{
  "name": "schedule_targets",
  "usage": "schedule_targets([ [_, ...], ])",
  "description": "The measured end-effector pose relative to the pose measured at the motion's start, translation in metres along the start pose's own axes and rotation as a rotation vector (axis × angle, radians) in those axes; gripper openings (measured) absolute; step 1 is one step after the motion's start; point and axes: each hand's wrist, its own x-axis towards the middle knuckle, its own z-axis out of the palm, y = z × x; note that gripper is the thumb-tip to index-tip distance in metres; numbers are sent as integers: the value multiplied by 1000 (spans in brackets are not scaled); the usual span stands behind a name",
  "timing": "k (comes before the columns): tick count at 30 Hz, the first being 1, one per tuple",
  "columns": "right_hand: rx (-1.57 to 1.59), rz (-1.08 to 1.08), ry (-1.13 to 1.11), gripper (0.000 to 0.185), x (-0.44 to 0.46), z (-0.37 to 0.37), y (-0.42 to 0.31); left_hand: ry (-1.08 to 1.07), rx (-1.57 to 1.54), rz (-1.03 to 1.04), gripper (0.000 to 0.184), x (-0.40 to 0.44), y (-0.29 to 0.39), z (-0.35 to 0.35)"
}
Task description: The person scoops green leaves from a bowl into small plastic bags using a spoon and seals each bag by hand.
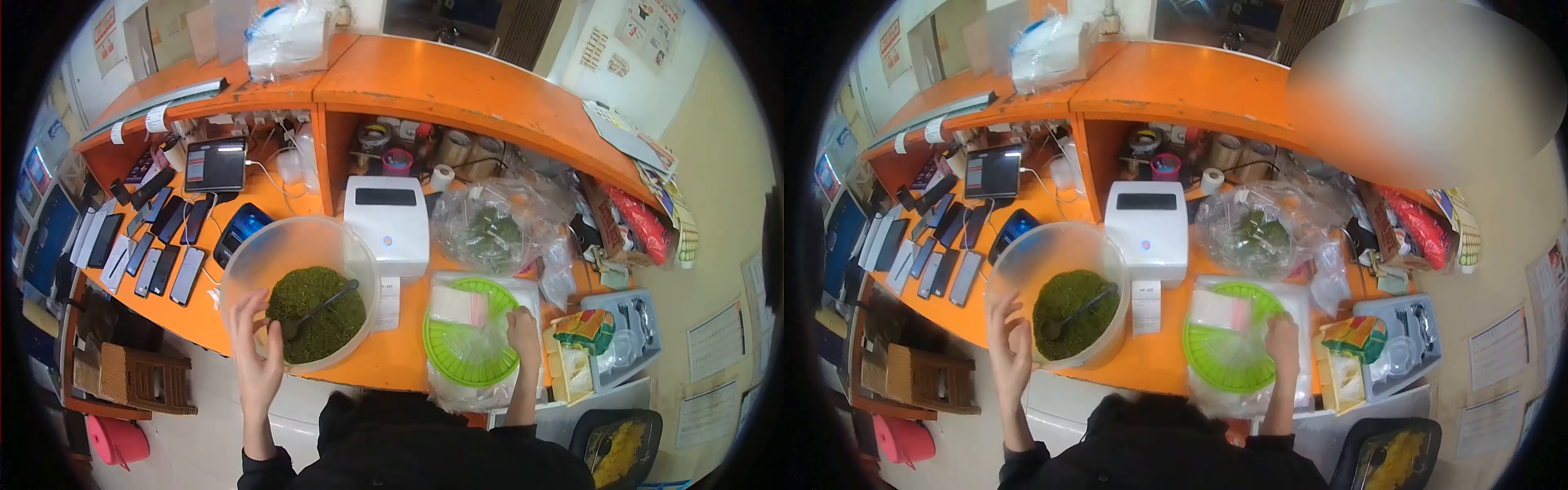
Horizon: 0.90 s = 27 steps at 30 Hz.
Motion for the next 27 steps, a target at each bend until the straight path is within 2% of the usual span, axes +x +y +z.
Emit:
schedule_targets([
  [2, -2, -209, 178, 27, 1, -15, -37, -14, -76, 32, 36, -4, 4, 1],
  [4, 410, -187, -12, 33, -1, -51, -112, -173, -269, -29, 29, -15, 11, 9],
  [6, 485, -446, 37, 34, -8, -50, -164, -353, -423, -82, 29, -21, 26, 23],
  [8, 790, -550, -113, 36, -26, -53, -222, -451, -531, -169, 30, -23, 56, 37],
  [10, 921, -634, -172, 42, -33, -52, -250, -292, -605, -209, 30, -27, 63, 47],
  [14, 1222, -723, -346, 47, -32, -48, -264, -171, -726, -226, 31, -30, 46, 40],
  [20, 1030, -868, -184, 44, -40, -44, -271, -27, -707, -200, 27, -31, 39, 39],
  [22, 1055, -844, -194, 43, -41, -45, -271, 3, -784, -247, 26, -29, 50, 40],
  [27, 1029, -847, -160, 42, -42, -47, -270, 57, -670, -226, 19, -31, 30, 44],
])
